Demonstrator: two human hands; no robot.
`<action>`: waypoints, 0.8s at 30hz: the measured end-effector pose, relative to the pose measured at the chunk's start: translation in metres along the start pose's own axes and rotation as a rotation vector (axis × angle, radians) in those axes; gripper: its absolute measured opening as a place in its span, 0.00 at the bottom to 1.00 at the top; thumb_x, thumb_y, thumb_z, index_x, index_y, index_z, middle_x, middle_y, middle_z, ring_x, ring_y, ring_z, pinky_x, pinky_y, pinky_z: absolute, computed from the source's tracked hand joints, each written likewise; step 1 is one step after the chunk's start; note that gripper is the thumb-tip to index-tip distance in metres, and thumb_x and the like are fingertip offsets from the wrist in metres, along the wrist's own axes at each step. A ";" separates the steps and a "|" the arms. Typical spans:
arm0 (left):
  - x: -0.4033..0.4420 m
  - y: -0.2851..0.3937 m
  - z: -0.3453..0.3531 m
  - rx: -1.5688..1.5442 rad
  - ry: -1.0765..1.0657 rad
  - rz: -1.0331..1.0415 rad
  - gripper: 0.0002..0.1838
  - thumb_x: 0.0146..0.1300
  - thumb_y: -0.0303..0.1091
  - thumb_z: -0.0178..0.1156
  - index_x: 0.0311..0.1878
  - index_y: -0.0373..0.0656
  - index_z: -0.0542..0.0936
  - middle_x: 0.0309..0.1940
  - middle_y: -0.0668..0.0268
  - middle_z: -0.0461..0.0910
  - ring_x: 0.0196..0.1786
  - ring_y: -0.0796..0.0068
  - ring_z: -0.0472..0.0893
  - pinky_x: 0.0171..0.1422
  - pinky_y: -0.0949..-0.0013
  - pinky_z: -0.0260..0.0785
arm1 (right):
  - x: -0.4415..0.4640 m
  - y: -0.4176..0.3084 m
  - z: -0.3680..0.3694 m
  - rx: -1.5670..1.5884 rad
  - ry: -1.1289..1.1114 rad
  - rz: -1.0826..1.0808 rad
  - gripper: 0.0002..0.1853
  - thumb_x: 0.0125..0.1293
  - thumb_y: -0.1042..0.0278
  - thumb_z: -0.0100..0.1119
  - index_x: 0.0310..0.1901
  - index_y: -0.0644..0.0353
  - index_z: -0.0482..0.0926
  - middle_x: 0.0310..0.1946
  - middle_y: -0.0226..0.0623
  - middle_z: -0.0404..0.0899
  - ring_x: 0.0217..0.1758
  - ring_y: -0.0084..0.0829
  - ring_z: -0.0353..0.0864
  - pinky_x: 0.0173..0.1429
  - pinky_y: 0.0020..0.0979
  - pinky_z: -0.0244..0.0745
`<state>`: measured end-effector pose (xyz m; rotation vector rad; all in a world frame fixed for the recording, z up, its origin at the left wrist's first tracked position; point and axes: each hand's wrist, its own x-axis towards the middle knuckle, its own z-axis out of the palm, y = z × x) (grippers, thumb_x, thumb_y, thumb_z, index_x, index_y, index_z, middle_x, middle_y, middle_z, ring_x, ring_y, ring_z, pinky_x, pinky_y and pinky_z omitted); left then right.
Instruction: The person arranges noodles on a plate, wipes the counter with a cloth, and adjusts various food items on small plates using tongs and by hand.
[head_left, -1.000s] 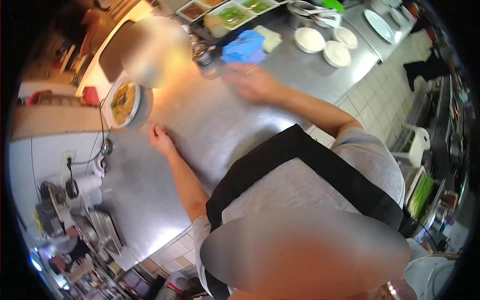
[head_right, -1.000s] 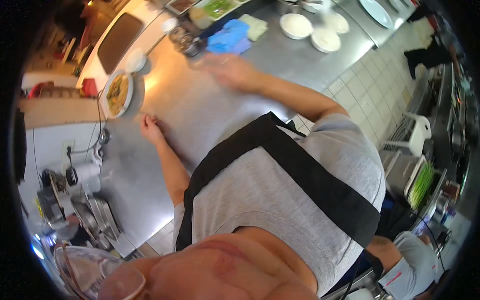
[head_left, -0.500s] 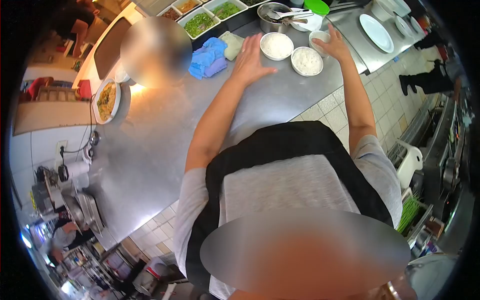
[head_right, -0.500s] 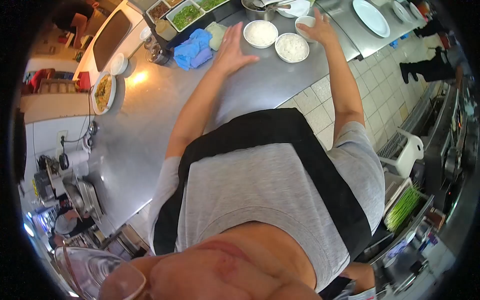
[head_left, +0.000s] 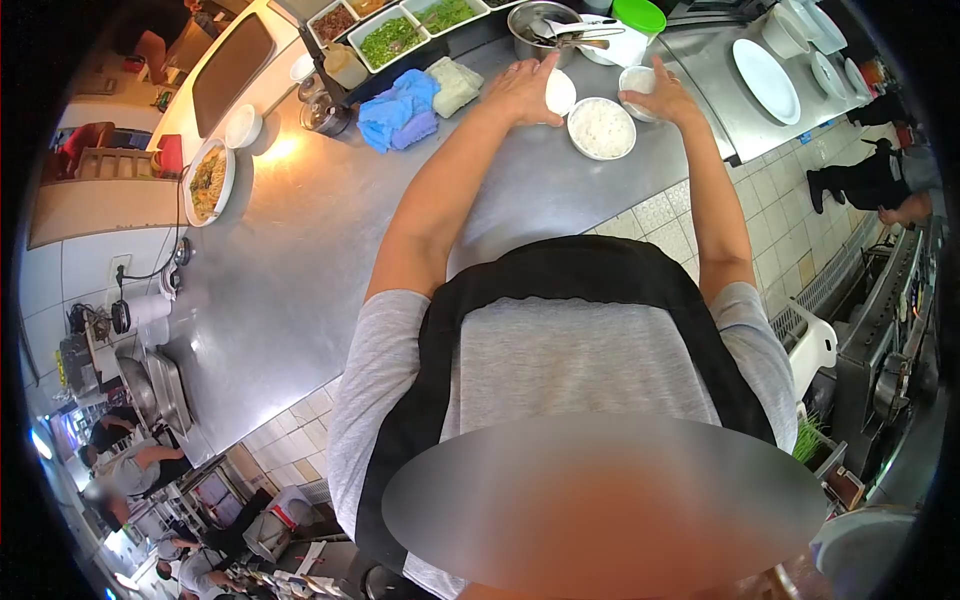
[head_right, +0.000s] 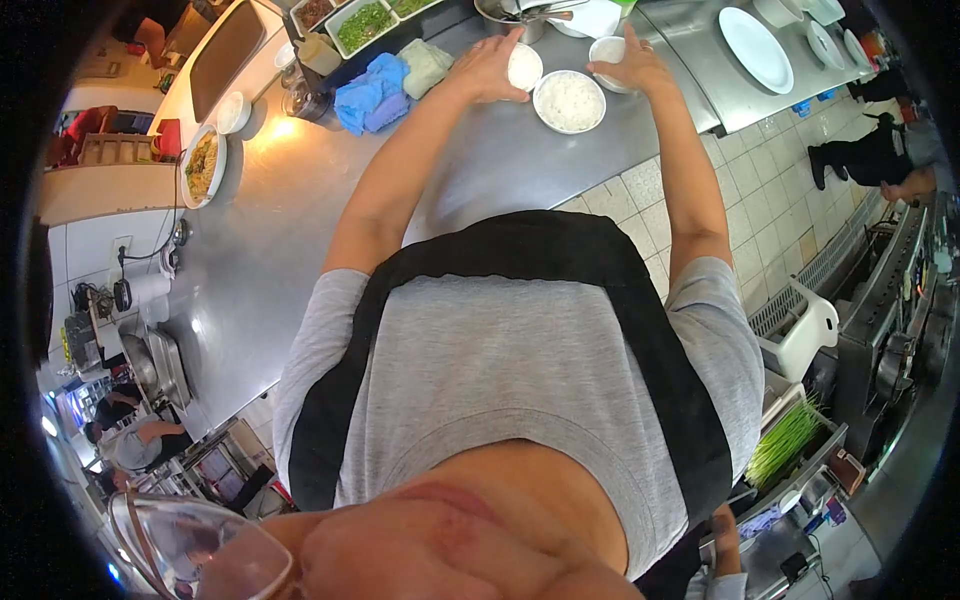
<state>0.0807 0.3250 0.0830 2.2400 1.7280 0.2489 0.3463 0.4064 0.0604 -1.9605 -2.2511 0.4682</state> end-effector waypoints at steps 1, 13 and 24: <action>-0.003 0.001 0.000 0.007 0.002 -0.004 0.60 0.35 0.52 0.72 0.71 0.47 0.49 0.64 0.52 0.61 0.67 0.52 0.61 0.69 0.56 0.57 | -0.002 -0.001 0.003 -0.042 0.014 -0.022 0.62 0.39 0.35 0.67 0.71 0.55 0.44 0.65 0.58 0.57 0.69 0.49 0.60 0.68 0.40 0.59; -0.121 -0.039 -0.014 -0.025 0.067 -0.080 0.58 0.35 0.49 0.70 0.70 0.46 0.52 0.63 0.50 0.63 0.65 0.51 0.64 0.67 0.56 0.59 | 0.006 -0.074 -0.009 -0.161 -0.191 -0.026 0.59 0.39 0.33 0.68 0.63 0.74 0.57 0.52 0.56 0.74 0.57 0.46 0.75 0.60 0.37 0.69; -0.254 -0.106 -0.029 -0.047 0.167 -0.203 0.56 0.34 0.50 0.71 0.70 0.49 0.54 0.62 0.50 0.64 0.64 0.50 0.65 0.66 0.54 0.60 | -0.011 -0.151 0.034 -0.253 -0.131 -0.213 0.52 0.37 0.34 0.70 0.57 0.71 0.68 0.51 0.53 0.76 0.55 0.46 0.76 0.58 0.39 0.70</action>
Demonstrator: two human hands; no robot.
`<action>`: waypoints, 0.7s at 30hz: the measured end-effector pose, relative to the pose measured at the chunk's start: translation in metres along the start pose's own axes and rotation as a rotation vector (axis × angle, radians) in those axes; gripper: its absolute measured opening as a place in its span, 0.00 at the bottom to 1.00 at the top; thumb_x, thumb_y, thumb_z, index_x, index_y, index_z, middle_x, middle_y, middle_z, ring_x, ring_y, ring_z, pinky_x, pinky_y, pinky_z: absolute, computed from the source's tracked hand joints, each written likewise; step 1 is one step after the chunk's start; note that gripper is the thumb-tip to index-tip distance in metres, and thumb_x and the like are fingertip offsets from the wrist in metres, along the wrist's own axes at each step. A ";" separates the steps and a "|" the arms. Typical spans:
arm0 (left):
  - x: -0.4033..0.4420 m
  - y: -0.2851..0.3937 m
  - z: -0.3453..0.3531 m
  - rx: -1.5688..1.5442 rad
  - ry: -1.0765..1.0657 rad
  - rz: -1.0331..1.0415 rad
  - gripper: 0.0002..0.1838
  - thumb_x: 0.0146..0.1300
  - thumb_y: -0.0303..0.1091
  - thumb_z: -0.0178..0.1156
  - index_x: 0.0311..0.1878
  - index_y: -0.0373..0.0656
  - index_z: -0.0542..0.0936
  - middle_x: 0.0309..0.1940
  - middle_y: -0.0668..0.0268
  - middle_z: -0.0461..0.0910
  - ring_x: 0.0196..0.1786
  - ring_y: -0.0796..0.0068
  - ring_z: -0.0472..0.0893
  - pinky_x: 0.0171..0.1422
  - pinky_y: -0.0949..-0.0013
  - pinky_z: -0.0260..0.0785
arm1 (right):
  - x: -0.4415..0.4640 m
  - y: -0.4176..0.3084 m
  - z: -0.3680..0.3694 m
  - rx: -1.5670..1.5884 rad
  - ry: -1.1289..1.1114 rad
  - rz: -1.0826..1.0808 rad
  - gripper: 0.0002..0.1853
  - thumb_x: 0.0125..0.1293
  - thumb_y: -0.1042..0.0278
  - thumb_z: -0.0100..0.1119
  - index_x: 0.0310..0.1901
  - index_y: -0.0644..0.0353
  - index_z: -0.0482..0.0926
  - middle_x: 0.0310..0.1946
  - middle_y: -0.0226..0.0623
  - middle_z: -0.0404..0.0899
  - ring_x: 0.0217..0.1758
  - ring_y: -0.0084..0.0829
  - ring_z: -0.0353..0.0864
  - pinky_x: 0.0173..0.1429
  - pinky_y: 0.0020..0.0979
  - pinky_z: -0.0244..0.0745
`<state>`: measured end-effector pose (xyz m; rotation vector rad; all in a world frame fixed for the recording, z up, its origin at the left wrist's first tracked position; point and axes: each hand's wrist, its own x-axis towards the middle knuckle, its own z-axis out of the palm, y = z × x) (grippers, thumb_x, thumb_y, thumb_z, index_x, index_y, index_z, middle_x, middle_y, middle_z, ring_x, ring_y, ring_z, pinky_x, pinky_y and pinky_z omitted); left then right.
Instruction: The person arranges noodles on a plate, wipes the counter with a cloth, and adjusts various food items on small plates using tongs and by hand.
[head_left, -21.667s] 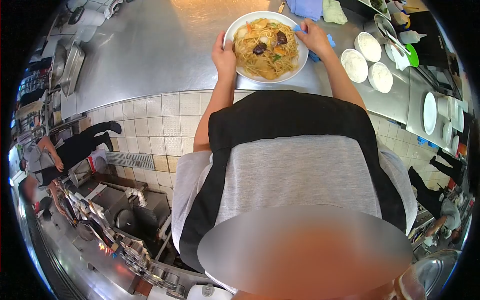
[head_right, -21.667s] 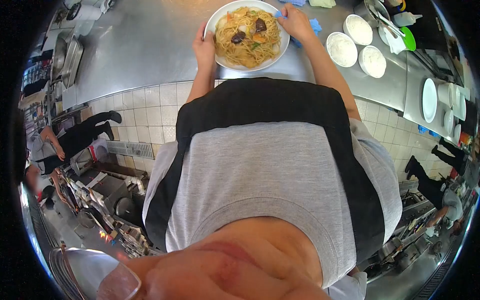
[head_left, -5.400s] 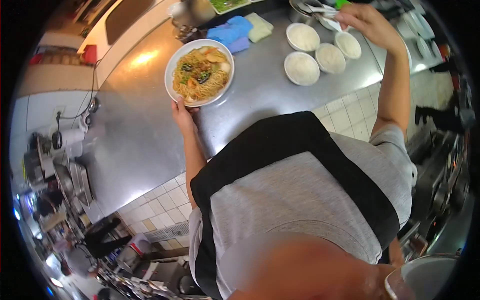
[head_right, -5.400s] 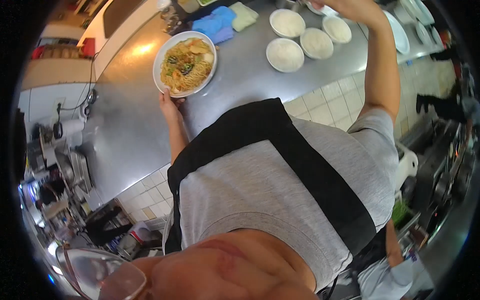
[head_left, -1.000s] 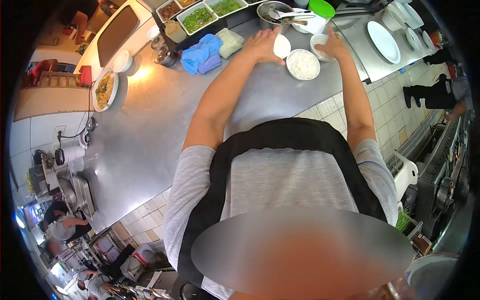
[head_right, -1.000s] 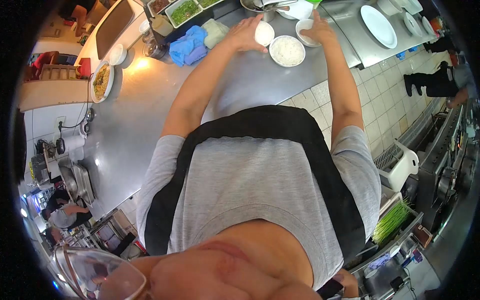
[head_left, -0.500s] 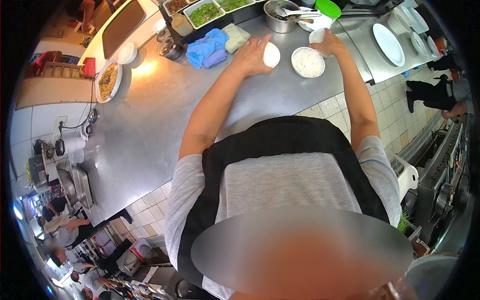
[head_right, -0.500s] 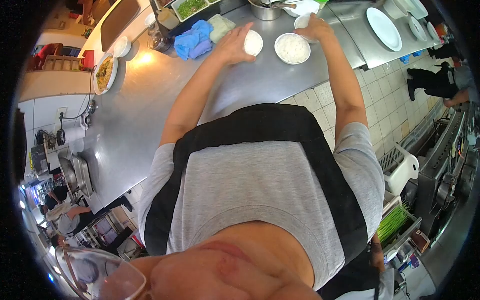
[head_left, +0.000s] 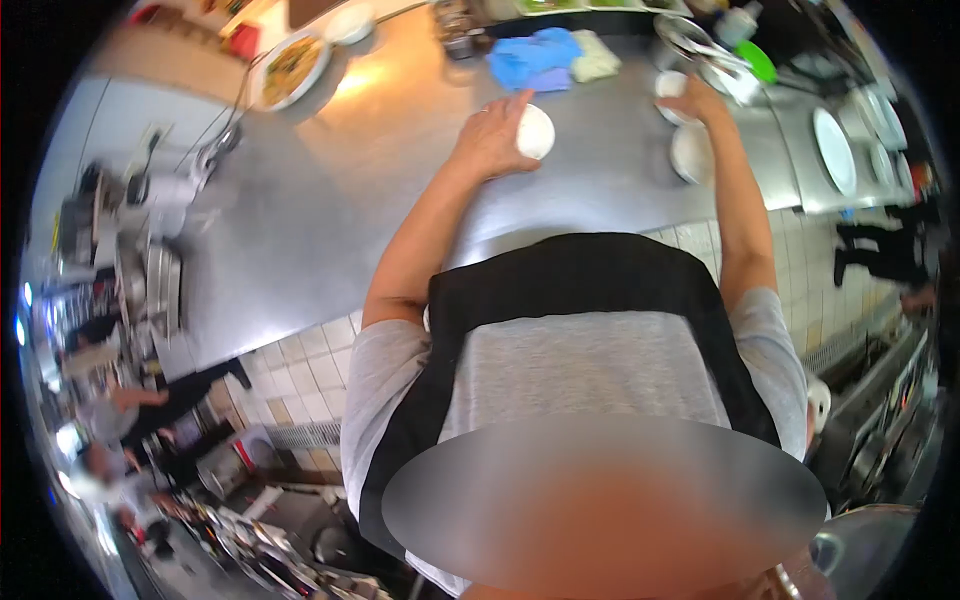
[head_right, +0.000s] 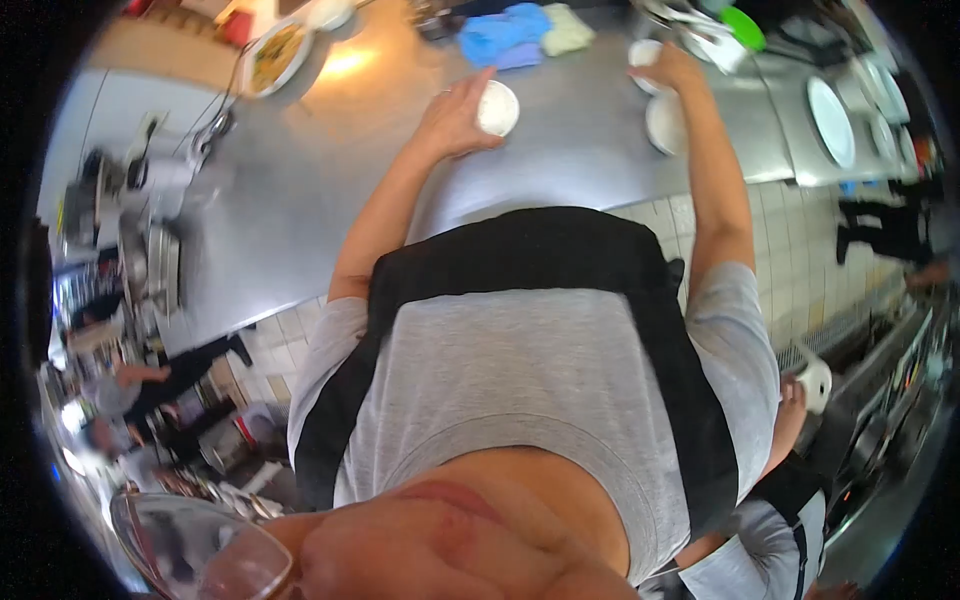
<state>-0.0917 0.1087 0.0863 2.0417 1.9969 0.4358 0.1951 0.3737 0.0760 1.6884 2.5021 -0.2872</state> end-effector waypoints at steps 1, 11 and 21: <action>-0.010 -0.011 -0.004 0.028 -0.012 -0.028 0.56 0.34 0.50 0.71 0.70 0.50 0.54 0.62 0.50 0.64 0.65 0.50 0.64 0.66 0.54 0.60 | 0.000 -0.009 0.002 0.030 0.008 -0.050 0.53 0.37 0.36 0.71 0.57 0.72 0.66 0.52 0.54 0.75 0.55 0.46 0.75 0.59 0.39 0.70; -0.090 -0.127 -0.060 0.028 0.144 -0.298 0.56 0.35 0.50 0.72 0.69 0.48 0.54 0.61 0.50 0.65 0.64 0.54 0.66 0.65 0.54 0.60 | -0.078 -0.186 0.015 0.076 -0.046 -0.409 0.50 0.39 0.49 0.73 0.64 0.58 0.59 0.56 0.53 0.71 0.58 0.48 0.72 0.61 0.40 0.68; -0.050 -0.244 -0.099 -0.032 0.234 -0.366 0.60 0.34 0.52 0.74 0.71 0.47 0.52 0.63 0.50 0.64 0.64 0.52 0.66 0.68 0.57 0.58 | -0.012 -0.420 0.024 0.026 -0.091 -0.739 0.53 0.38 0.48 0.72 0.67 0.50 0.56 0.62 0.50 0.63 0.60 0.51 0.69 0.61 0.44 0.69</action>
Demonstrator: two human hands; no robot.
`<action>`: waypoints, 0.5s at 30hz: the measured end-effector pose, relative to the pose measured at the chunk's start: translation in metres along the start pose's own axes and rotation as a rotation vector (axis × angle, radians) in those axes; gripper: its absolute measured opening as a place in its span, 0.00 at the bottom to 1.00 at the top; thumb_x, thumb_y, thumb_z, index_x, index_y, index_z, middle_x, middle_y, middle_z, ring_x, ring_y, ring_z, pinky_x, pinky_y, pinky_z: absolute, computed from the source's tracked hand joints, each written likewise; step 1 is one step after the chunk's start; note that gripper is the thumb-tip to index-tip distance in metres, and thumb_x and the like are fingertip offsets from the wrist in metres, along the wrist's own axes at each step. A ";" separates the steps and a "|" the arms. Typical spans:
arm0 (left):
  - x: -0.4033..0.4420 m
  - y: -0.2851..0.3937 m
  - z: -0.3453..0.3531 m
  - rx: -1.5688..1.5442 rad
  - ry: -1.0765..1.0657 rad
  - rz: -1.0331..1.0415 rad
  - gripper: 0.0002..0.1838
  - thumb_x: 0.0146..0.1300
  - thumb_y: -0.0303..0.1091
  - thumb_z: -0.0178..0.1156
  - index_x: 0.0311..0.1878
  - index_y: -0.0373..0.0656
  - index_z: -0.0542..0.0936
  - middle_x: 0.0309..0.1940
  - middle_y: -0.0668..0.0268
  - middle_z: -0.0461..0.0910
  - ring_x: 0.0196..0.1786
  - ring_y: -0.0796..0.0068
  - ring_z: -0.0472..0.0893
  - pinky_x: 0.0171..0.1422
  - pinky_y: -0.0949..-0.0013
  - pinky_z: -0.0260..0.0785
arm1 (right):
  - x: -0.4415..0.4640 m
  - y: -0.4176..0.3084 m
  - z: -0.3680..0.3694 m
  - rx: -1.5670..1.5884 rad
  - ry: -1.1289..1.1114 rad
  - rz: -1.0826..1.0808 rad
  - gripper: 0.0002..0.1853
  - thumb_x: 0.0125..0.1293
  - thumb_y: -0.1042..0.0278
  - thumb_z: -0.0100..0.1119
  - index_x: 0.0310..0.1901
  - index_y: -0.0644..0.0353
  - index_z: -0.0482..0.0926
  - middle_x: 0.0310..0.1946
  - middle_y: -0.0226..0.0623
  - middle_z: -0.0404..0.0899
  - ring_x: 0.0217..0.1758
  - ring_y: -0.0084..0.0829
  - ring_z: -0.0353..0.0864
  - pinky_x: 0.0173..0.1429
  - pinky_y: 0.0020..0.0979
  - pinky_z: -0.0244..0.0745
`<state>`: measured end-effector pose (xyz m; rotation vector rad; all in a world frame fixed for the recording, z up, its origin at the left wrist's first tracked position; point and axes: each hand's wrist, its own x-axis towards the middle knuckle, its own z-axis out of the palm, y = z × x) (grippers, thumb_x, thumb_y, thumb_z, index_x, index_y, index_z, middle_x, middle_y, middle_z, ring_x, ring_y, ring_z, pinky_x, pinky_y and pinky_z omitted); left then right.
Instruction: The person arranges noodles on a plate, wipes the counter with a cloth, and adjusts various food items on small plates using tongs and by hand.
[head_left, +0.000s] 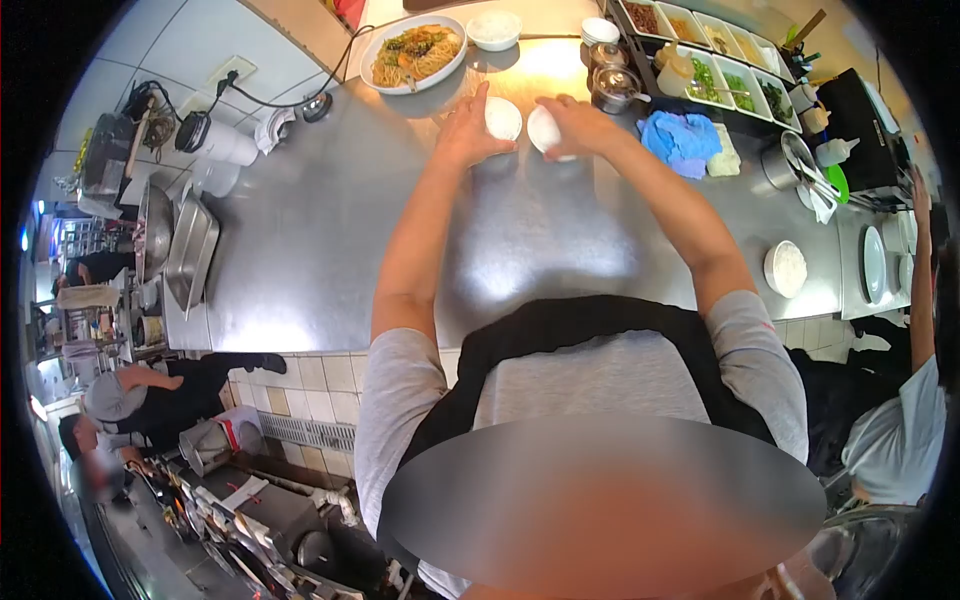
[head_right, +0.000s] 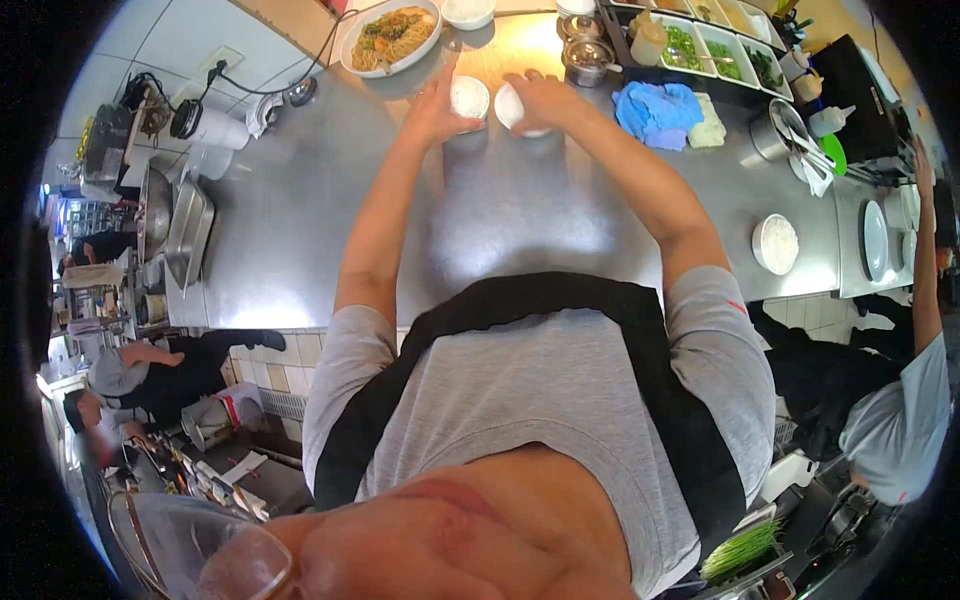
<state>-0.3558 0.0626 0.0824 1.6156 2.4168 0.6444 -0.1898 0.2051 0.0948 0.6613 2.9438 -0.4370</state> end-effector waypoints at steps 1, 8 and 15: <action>0.013 -0.007 0.002 0.010 0.012 0.026 0.60 0.34 0.52 0.74 0.71 0.47 0.52 0.63 0.51 0.65 0.64 0.52 0.66 0.68 0.57 0.58 | 0.027 0.003 -0.006 0.000 -0.012 0.022 0.53 0.37 0.48 0.72 0.67 0.49 0.56 0.62 0.50 0.63 0.59 0.51 0.69 0.60 0.43 0.69; 0.089 -0.009 -0.009 0.238 -0.024 0.078 0.60 0.33 0.58 0.73 0.71 0.50 0.53 0.60 0.55 0.70 0.64 0.56 0.67 0.65 0.55 0.58 | 0.170 0.070 -0.031 -0.022 0.053 0.057 0.53 0.35 0.47 0.72 0.67 0.46 0.58 0.58 0.50 0.66 0.57 0.50 0.71 0.59 0.43 0.71; 0.152 -0.011 -0.004 0.306 -0.023 0.056 0.60 0.33 0.61 0.72 0.71 0.53 0.54 0.53 0.54 0.75 0.61 0.55 0.70 0.62 0.53 0.59 | 0.231 0.115 -0.045 -0.110 0.230 0.055 0.52 0.37 0.45 0.70 0.67 0.50 0.57 0.59 0.55 0.66 0.59 0.53 0.69 0.61 0.42 0.68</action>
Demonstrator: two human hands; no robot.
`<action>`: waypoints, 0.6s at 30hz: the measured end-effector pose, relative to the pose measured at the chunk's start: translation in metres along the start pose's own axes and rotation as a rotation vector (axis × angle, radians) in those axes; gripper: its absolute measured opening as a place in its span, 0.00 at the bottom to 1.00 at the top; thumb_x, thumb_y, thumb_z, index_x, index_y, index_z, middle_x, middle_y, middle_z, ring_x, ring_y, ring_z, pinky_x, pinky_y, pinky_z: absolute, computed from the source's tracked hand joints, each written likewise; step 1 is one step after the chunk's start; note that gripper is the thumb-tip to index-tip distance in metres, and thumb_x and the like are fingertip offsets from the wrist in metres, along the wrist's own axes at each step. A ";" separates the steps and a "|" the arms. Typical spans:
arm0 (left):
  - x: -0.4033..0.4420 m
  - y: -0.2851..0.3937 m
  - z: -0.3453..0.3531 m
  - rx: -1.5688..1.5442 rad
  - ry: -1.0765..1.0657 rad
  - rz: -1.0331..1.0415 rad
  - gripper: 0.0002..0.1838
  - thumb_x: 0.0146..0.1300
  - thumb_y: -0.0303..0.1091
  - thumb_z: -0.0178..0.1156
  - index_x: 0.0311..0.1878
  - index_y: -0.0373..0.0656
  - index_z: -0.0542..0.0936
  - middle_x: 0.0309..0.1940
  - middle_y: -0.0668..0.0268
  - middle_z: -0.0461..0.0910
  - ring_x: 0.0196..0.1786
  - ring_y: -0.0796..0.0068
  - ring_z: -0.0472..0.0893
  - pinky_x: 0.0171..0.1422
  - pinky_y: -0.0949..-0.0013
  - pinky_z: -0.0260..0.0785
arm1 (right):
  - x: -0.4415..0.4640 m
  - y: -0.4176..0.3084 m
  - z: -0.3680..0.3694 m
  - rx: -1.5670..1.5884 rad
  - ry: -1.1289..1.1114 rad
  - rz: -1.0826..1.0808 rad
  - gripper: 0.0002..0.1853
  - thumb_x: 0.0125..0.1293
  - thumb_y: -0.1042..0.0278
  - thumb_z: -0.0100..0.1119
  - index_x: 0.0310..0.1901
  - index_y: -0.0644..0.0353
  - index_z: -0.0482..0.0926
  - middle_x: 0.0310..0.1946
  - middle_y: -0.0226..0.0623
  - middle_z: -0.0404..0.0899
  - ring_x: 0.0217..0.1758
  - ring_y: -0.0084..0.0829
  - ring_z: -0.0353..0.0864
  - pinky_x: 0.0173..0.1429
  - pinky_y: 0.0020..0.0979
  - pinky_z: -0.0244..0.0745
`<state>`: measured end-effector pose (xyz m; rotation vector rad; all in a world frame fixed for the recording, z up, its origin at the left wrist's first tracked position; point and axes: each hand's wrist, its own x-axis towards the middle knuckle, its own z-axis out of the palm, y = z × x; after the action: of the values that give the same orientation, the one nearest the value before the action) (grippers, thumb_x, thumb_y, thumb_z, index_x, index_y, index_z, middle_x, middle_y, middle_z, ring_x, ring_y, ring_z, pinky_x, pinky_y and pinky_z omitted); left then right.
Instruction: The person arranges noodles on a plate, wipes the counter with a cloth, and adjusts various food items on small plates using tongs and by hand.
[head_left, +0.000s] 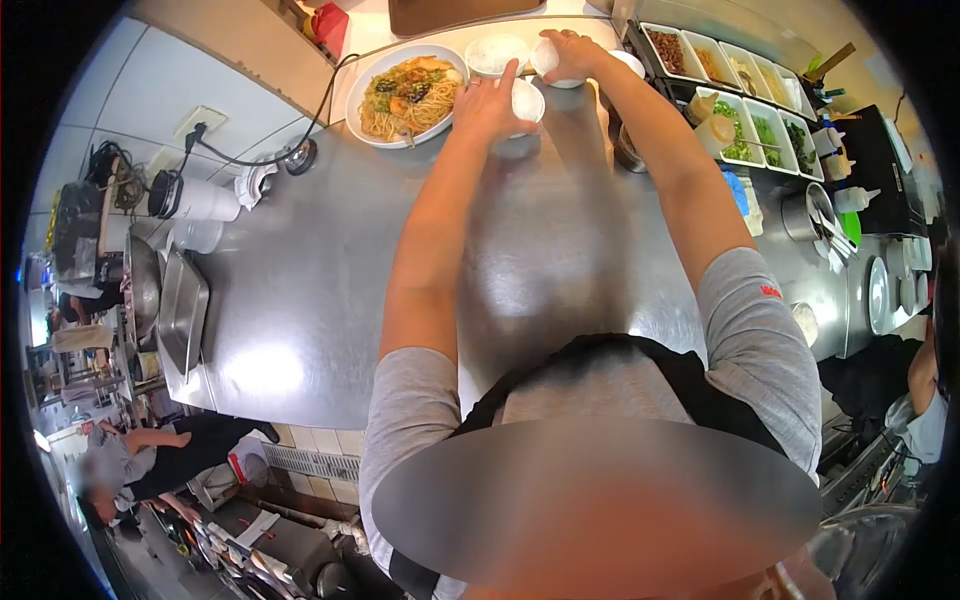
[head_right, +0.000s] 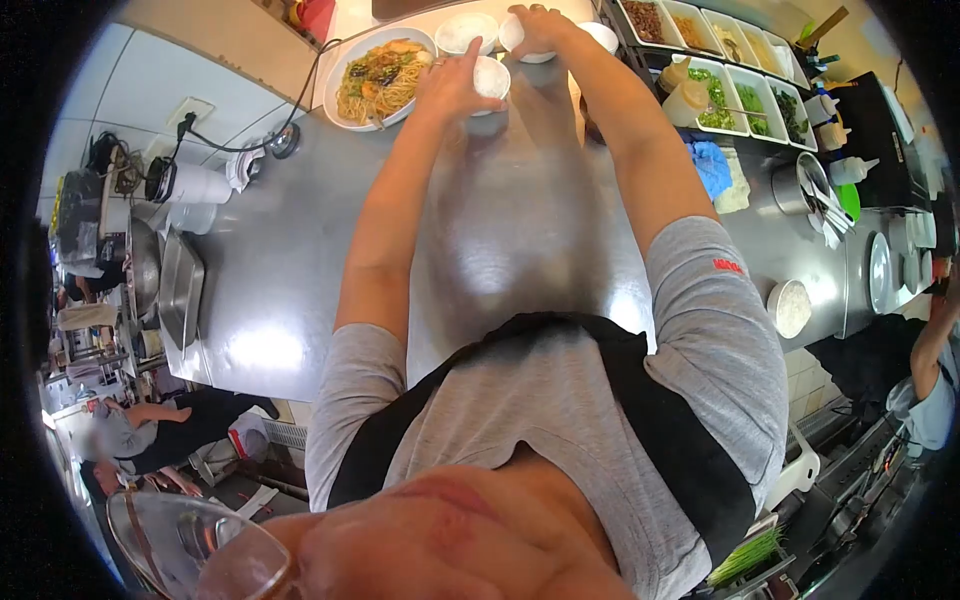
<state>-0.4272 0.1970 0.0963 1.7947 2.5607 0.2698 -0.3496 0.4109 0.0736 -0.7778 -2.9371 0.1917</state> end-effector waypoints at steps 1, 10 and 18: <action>0.007 -0.002 0.002 -0.001 0.006 -0.010 0.60 0.33 0.61 0.72 0.71 0.53 0.53 0.53 0.53 0.75 0.60 0.54 0.70 0.62 0.53 0.59 | 0.010 0.007 0.003 0.026 0.005 -0.020 0.52 0.37 0.44 0.70 0.67 0.50 0.57 0.58 0.56 0.67 0.59 0.52 0.69 0.62 0.42 0.67; 0.047 -0.003 0.023 0.104 0.263 -0.127 0.54 0.39 0.60 0.70 0.70 0.54 0.57 0.63 0.52 0.63 0.64 0.53 0.67 0.62 0.52 0.59 | 0.020 -0.013 -0.015 0.164 0.393 -0.248 0.33 0.52 0.59 0.62 0.61 0.55 0.66 0.53 0.51 0.72 0.51 0.51 0.74 0.53 0.46 0.71; -0.093 0.018 0.026 -0.010 0.612 0.198 0.41 0.49 0.53 0.66 0.62 0.38 0.66 0.61 0.48 0.64 0.61 0.49 0.66 0.65 0.51 0.58 | -0.299 -0.037 -0.136 0.120 0.341 -0.274 0.26 0.56 0.59 0.63 0.58 0.49 0.70 0.57 0.40 0.72 0.56 0.43 0.73 0.58 0.41 0.68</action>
<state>-0.3755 0.1203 0.0648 2.2444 2.7048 0.9699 -0.0913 0.2431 0.1950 -0.3439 -2.6404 0.1894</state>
